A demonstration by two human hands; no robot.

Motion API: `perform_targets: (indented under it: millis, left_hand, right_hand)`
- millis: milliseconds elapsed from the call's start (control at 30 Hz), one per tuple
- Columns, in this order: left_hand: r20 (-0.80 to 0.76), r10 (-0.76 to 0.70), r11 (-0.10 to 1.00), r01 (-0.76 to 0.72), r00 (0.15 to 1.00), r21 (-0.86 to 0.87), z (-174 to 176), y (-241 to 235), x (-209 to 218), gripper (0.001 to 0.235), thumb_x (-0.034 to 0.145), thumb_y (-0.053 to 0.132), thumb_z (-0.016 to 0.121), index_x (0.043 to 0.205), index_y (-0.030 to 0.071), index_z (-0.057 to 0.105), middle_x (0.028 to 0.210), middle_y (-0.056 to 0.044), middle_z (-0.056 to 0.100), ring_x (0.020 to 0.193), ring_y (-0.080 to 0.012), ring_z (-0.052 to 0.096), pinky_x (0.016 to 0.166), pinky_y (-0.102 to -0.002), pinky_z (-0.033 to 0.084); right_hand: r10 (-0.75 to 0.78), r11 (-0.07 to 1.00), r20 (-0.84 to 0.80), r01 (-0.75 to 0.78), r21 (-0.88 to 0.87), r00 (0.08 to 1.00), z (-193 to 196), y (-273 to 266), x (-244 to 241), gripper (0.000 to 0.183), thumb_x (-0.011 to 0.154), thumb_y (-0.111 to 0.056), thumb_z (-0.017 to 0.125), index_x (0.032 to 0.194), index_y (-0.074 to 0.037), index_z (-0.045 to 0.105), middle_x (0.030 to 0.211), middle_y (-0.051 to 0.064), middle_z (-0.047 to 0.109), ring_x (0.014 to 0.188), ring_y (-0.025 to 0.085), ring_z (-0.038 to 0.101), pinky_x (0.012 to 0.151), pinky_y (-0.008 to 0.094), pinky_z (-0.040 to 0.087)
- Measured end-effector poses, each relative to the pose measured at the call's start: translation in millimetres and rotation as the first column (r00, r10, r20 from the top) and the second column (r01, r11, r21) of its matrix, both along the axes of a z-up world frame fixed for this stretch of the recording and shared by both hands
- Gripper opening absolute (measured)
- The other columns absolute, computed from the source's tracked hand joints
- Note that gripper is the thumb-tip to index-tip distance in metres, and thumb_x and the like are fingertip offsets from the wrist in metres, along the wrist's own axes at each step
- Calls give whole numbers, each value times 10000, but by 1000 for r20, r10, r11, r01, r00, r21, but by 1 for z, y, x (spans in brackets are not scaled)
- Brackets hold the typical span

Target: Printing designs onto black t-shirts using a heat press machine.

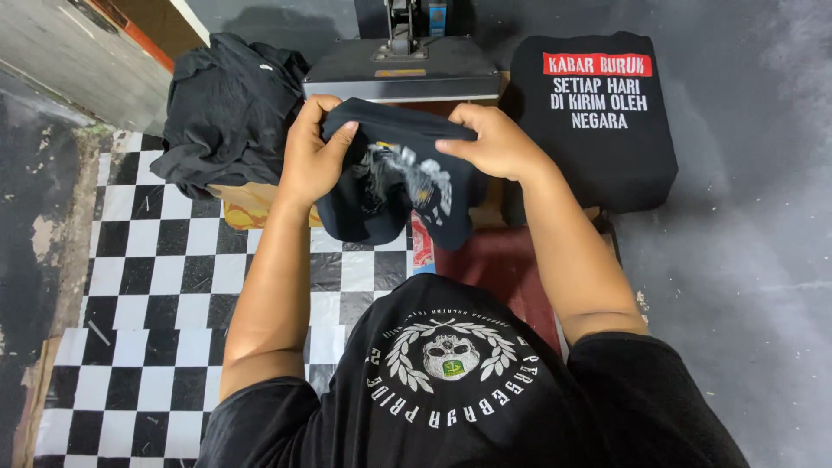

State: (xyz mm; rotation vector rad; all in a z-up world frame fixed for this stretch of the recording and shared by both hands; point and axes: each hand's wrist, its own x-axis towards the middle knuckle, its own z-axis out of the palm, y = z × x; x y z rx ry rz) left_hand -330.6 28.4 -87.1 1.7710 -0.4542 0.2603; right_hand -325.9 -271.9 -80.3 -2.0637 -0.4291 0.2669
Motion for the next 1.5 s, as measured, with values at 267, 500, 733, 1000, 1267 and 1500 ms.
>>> perform_targets:
  millis: [267, 500, 733, 1000, 1267, 1500]
  left_hand:
    - [-47, -132, 896, 139, 990, 422, -44, 17, 20, 291, 934, 171, 795, 1158, 49, 655, 1009, -51, 673, 964, -126, 623, 877, -291, 502]
    - [-262, -301, 908, 192, 917, -372, -59, -4, 29, 306, 1035, 81, 561, 1336, 29, 552, 1206, -8, 642, 1109, -82, 567, 1023, -250, 451]
    - [-113, -149, 922, 180, 982, 343, -49, -5, 17, 352, 947, 267, 789, 1135, -7, 673, 999, -28, 669, 918, -110, 606, 848, -278, 498]
    - [-469, -620, 703, 180, 629, -688, -47, -22, 2, 504, 1016, 339, 654, 1388, 8, 575, 1201, -93, 709, 1057, -217, 685, 924, -390, 563]
    - [-192, -812, 317, 140, 552, -938, 5, -39, -16, 575, 1054, 401, 569, 1429, -34, 533, 1326, -176, 678, 1190, -298, 683, 1067, -449, 546]
    - [-306, -489, 618, 77, 817, -782, 0, -25, -2, 490, 1058, 369, 591, 1414, 35, 548, 1256, -107, 696, 1122, -212, 676, 989, -381, 552]
  right_hand:
    - [-169, 926, 116, 117, 358, 979, -7, 2, 6, 125, 1012, -58, 698, 1053, -34, 582, 970, -19, 648, 922, 45, 592, 840, 233, 510]
    - [-259, 924, 146, 201, 324, 955, 3, -1, 4, 98, 1020, -57, 745, 1007, -27, 653, 940, -21, 651, 872, 46, 593, 791, 233, 510]
    - [-294, 831, 188, 154, 534, 937, 0, -7, 3, 76, 1082, -24, 684, 1099, -37, 611, 1022, -25, 656, 947, 39, 589, 871, 223, 520]
    - [-506, 861, 546, 358, 361, 668, 13, -1, 0, 532, 846, -7, 863, 1265, -26, 534, 995, 47, 628, 903, 117, 662, 813, 278, 554]
    - [-209, 836, 231, 51, 546, 950, -27, 32, -56, 451, 947, -90, 763, 1304, 12, 507, 1189, 45, 646, 1095, 123, 626, 960, 275, 510]
    - [-290, 885, 83, 234, 402, 954, -57, 24, -58, 149, 1000, -147, 729, 1023, -2, 707, 875, -21, 675, 814, 42, 577, 731, 235, 497]
